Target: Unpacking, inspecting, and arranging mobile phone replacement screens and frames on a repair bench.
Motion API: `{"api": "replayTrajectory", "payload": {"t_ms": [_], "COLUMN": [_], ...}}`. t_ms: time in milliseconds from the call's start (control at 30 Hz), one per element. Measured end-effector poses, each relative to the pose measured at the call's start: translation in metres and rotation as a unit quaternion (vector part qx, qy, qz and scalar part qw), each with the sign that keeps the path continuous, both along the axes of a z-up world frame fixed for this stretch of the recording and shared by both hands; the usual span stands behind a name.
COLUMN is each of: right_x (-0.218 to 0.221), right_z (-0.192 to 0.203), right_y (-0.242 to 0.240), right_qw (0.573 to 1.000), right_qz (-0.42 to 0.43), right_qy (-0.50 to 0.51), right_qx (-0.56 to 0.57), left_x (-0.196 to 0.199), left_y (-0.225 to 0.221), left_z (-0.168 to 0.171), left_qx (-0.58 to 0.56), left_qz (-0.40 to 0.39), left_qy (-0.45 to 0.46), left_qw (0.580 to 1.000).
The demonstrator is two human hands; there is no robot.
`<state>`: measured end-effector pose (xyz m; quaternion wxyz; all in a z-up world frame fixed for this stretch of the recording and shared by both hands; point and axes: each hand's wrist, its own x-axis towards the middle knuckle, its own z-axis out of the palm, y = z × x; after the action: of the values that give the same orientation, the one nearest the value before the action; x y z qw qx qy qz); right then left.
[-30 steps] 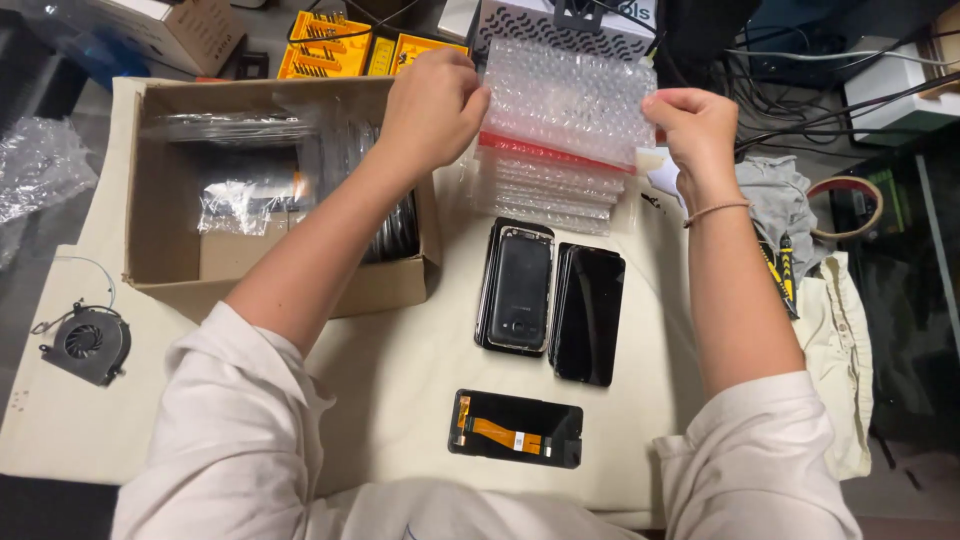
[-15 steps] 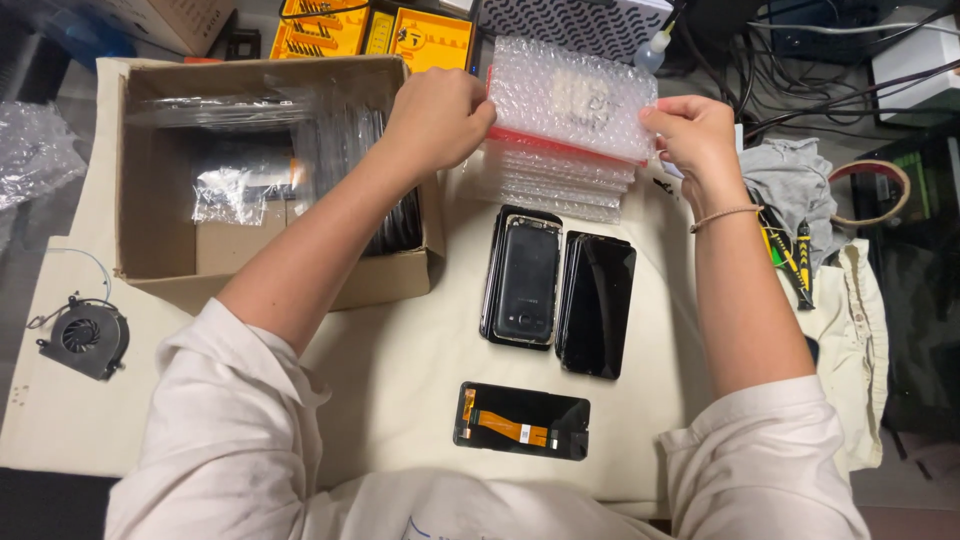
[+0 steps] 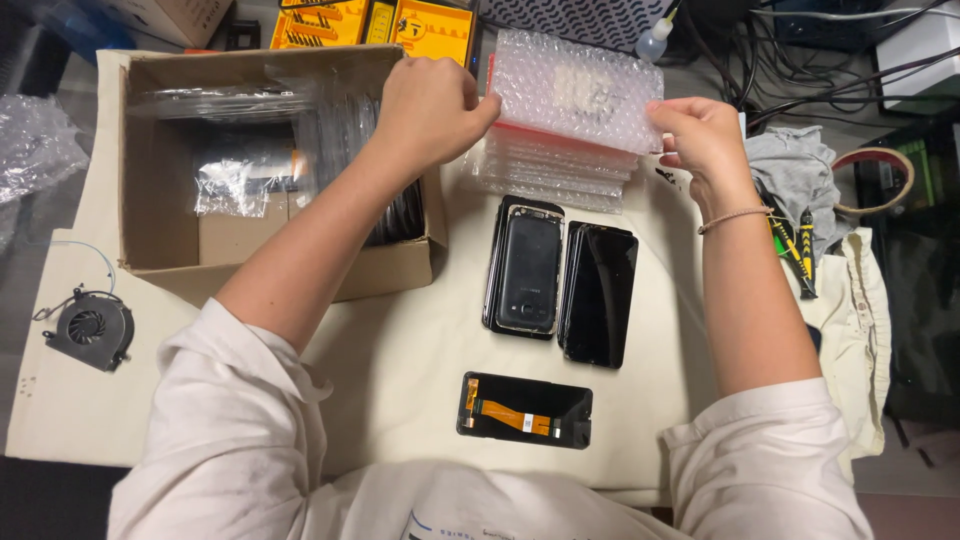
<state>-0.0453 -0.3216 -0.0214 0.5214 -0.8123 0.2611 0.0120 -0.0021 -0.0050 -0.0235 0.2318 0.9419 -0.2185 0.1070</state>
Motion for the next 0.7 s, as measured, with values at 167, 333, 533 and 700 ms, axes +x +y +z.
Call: {"api": "replayTrajectory", "payload": {"t_ms": [167, 333, 533, 700], "right_x": [-0.002, -0.058, -0.222, -0.302], "right_z": [0.004, 0.005, -0.022, -0.07], "right_y": [-0.007, -0.013, -0.004, 0.027], "right_qw": [1.0, 0.995, 0.985, 0.991], "right_qz": [-0.01, -0.03, 0.056, 0.027], "right_qy": [-0.01, -0.086, -0.151, 0.095], "right_qx": [0.015, -0.042, -0.057, 0.092], "left_x": [-0.003, -0.059, -0.208, -0.272], "left_y": [0.007, 0.029, 0.057, 0.054], "left_z": [0.006, 0.024, 0.0, -0.024], "left_qx": [-0.025, -0.09, -0.237, -0.301], "left_qz": [0.008, -0.038, -0.1, 0.077], "left_qy": [-0.009, -0.106, 0.064, 0.542], "left_qw": [1.0, 0.99, 0.964, 0.781]}}
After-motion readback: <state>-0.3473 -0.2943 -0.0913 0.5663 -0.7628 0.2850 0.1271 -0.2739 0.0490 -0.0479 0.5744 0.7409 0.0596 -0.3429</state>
